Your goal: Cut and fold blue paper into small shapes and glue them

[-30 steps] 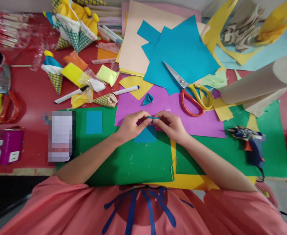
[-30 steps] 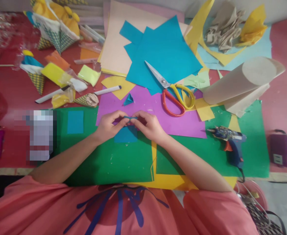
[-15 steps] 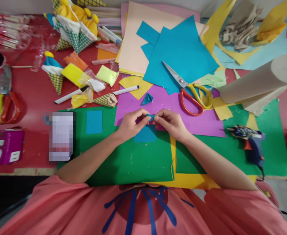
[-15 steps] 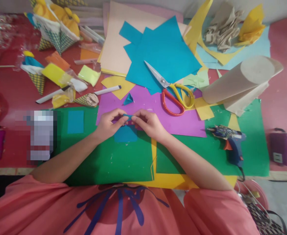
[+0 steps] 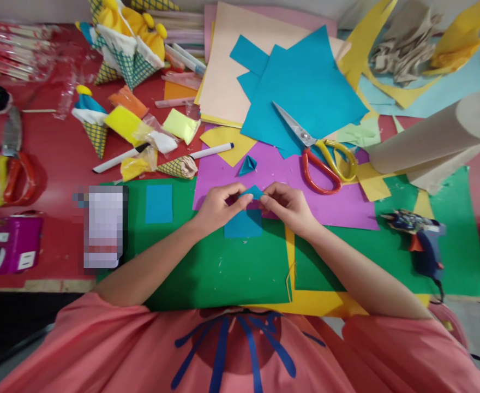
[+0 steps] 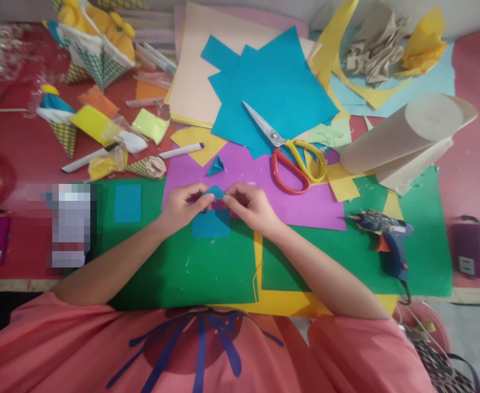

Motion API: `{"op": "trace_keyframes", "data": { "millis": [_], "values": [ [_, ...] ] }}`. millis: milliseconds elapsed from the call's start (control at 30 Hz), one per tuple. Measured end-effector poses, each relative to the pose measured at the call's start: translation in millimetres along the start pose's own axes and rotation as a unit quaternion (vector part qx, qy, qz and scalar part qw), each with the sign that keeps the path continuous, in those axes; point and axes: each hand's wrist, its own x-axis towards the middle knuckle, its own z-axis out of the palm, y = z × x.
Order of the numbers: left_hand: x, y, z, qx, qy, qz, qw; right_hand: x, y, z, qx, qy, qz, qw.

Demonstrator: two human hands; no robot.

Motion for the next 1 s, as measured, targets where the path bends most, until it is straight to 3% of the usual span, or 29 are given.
{"op": "trace_keyframes", "data": {
  "millis": [333, 633, 1000],
  "values": [
    [-0.5, 1.8, 1.1, 0.011, -0.03, 0.017, 0.999, 0.0, 2.2, -0.1, -0.087, -0.047, -0.035, 0.995],
    [-3.0, -1.0, -2.5, -0.041, 0.009, -0.005, 0.999, 1.1, 2.2, 0.0, -0.017, -0.029, 0.008, 0.999],
    [-1.5, -1.8, -2.4, -0.092, 0.049, 0.0, 0.995, 2.7, -0.4, -3.0, -0.042, -0.038, -0.018, 0.998]
  ]
}}
